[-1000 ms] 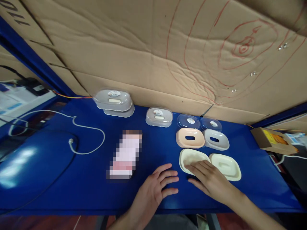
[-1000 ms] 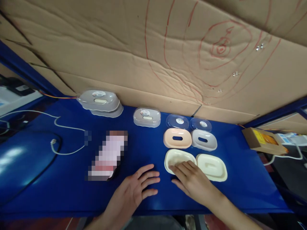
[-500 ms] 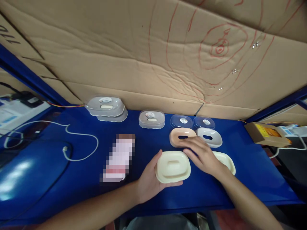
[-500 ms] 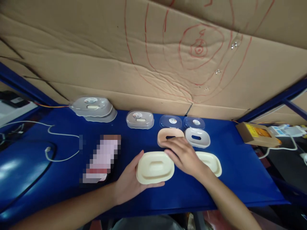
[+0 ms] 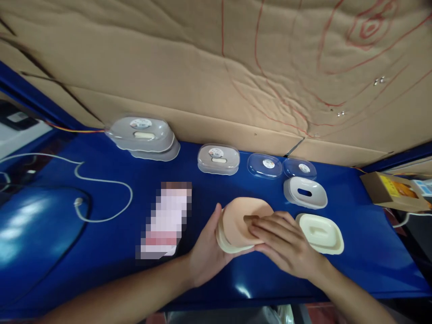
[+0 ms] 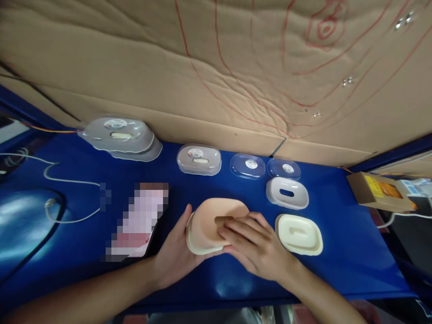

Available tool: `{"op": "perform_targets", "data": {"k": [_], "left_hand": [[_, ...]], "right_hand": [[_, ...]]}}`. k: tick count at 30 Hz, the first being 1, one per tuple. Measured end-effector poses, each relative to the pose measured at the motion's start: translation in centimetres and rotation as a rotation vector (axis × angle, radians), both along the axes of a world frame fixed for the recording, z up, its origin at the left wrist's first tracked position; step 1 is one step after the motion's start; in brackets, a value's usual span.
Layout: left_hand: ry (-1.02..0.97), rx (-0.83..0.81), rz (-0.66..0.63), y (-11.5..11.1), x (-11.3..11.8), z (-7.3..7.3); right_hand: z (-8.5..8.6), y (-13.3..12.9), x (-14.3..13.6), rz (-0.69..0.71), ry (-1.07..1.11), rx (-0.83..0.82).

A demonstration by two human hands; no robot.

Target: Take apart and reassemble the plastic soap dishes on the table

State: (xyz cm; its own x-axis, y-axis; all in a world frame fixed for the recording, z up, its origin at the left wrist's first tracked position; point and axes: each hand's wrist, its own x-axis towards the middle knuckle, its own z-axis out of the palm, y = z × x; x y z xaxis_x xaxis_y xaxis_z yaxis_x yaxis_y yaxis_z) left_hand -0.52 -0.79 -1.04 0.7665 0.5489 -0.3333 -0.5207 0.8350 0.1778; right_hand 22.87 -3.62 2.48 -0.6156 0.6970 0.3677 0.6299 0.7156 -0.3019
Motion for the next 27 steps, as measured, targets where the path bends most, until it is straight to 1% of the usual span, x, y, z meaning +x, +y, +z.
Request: {"op": "perform_targets", "data": {"k": [2, 5, 9, 12, 15, 16, 17, 18, 20, 21, 22, 24, 27], "left_hand": [[-0.025, 0.03, 0.002, 0.1, 0.0, 0.2], [-0.052, 0.056, -0.022, 0.3, 0.0, 0.2], [-0.075, 0.08, -0.037, 0.4, 0.0, -0.2], [-0.055, 0.103, -0.026, 0.5, 0.0, -0.4], [-0.062, 0.113, -0.016, 0.3, 0.1, -0.4], [-0.048, 0.106, -0.012, 0.2, 0.1, -0.4], [-0.022, 0.094, -0.008, 0.1, 0.2, -0.4], [0.011, 0.078, -0.006, 0.0, 0.2, -0.4], [0.068, 0.046, 0.0, -0.1, 0.4, -0.5], [0.076, 0.034, 0.002, -0.2, 0.4, -0.6], [0.071, 0.025, 0.002, -0.2, 0.4, -0.7], [0.052, 0.016, 0.003, -0.3, 0.5, -0.8], [0.042, 0.012, 0.005, -0.3, 0.5, -0.8]], "right_hand": [[0.0, -0.3, -0.6, 0.032, -0.03, 0.021], [-0.5, -0.1, -1.2, 0.059, -0.053, 0.008], [-0.6, 0.4, -1.5, 0.071, -0.048, -0.095], [-0.7, 0.4, -1.2, 0.077, -0.039, -0.178], [-1.0, 1.0, 0.1, 0.106, 0.007, -0.248], [-1.2, 1.4, 0.6, 0.07, 0.037, -0.258], [-1.5, 2.0, 1.1, 0.004, 0.062, -0.256], [-1.8, 2.7, 1.6, -0.107, 0.069, -0.232], [-2.5, 4.1, 2.4, -0.331, -0.007, -0.166], [-2.9, 4.7, 2.6, -0.405, -0.069, -0.134], [-3.2, 5.1, 2.7, -0.448, -0.133, -0.108], [-3.6, 5.5, 2.8, -0.454, -0.229, -0.08], [-3.6, 5.3, 2.6, -0.406, -0.252, -0.065]]}}
